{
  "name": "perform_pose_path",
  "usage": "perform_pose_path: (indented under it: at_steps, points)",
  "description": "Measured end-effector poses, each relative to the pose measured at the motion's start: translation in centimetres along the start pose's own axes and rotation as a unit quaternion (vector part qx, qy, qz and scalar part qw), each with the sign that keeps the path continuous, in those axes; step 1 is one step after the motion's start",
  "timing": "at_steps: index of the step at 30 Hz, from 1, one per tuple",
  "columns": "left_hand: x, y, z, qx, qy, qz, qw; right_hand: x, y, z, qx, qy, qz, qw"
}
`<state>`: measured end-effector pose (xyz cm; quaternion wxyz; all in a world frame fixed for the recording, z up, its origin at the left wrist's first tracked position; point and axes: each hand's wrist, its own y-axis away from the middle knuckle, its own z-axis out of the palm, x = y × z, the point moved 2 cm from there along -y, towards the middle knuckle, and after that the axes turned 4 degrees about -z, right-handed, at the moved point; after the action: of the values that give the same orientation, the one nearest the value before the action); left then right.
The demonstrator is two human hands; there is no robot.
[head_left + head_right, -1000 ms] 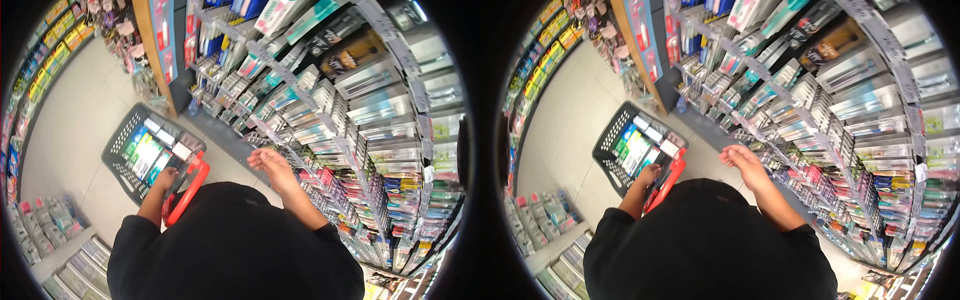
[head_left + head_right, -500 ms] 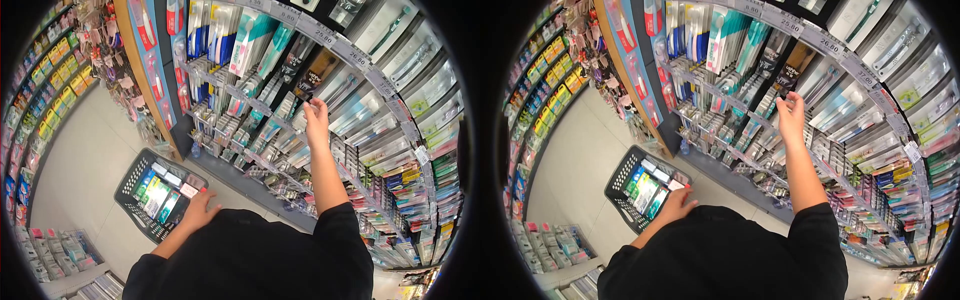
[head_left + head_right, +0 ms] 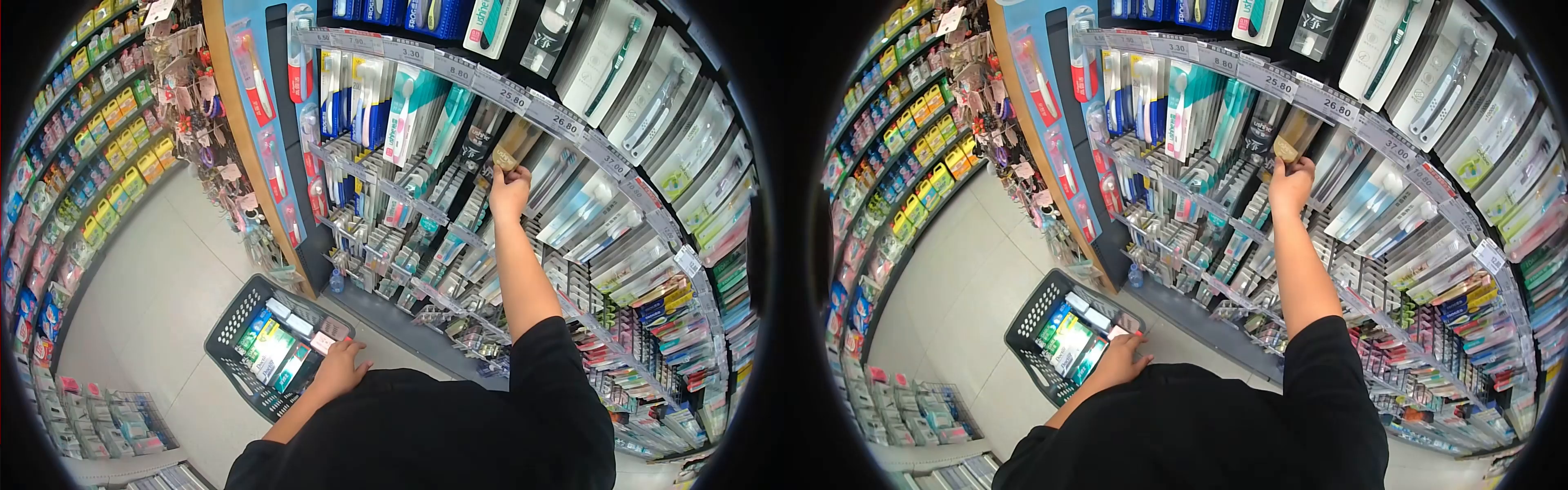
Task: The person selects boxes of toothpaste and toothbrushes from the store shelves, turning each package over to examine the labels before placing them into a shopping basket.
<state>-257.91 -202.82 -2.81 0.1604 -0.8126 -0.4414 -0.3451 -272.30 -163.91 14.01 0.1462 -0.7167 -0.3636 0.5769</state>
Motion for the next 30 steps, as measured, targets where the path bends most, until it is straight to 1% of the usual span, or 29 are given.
perform_pose_path:
  at_steps: [3,4,5,7,8,11,12,15,16,19,20,23,27,30]
  points:
    - [0.0,-0.1,0.0,-0.007,0.003,-0.005,1.0,-0.2,0.6,-0.4,-0.045,0.021,-0.034,0.998]
    - [0.0,-0.1,0.1,-0.009,0.002,-0.007,1.0,-0.2,0.8,-0.5,-0.063,0.024,-0.027,0.997]
    - [0.0,-0.1,0.1,-0.011,0.003,-0.007,1.0,-0.4,1.3,-0.7,-0.073,-0.054,-0.011,0.996]
    - [0.0,-0.1,0.0,-0.013,0.005,-0.007,1.0,-1.1,2.5,-1.3,-0.093,-0.21,0.022,0.973]
    - [0.0,-0.1,0.0,-0.013,0.005,-0.01,1.0,-1.7,3.0,-1.8,-0.113,-0.235,0.031,0.965]
    - [0.3,-0.1,-0.1,-0.013,0.007,-0.014,1.0,-4.0,5.0,-3.5,-0.137,-0.317,0.052,0.937]
    - [0.3,-0.1,0.0,-0.011,0.008,-0.011,1.0,-4.5,5.5,-3.9,-0.149,-0.333,0.079,0.928]
    - [0.3,-0.1,0.0,-0.01,0.003,-0.006,1.0,-5.9,6.7,-5.4,-0.162,-0.373,0.101,0.908]
    - [0.3,-0.2,0.0,-0.01,0.001,-0.005,1.0,-6.0,7.0,-5.8,-0.172,-0.42,0.118,0.883]
    - [0.1,-0.3,0.1,-0.012,-0.003,-0.005,1.0,-7.9,7.5,-7.9,-0.185,-0.48,0.112,0.85]
    - [0.0,-0.3,0.2,-0.012,0.0,-0.005,1.0,-8.3,7.7,-8.6,-0.203,-0.496,0.128,0.835]
    - [-0.1,-0.3,0.3,-0.013,0.008,-0.007,1.0,-9.6,8.4,-10.0,-0.184,-0.513,0.125,0.829]
    - [0.0,-0.4,0.1,-0.025,0.019,-0.013,0.999,-9.2,9.5,-10.8,-0.202,-0.508,0.143,0.825]
    - [-0.5,-0.3,0.4,-0.013,0.009,-0.001,1.0,-9.0,11.4,-11.1,-0.233,-0.515,0.189,0.803]
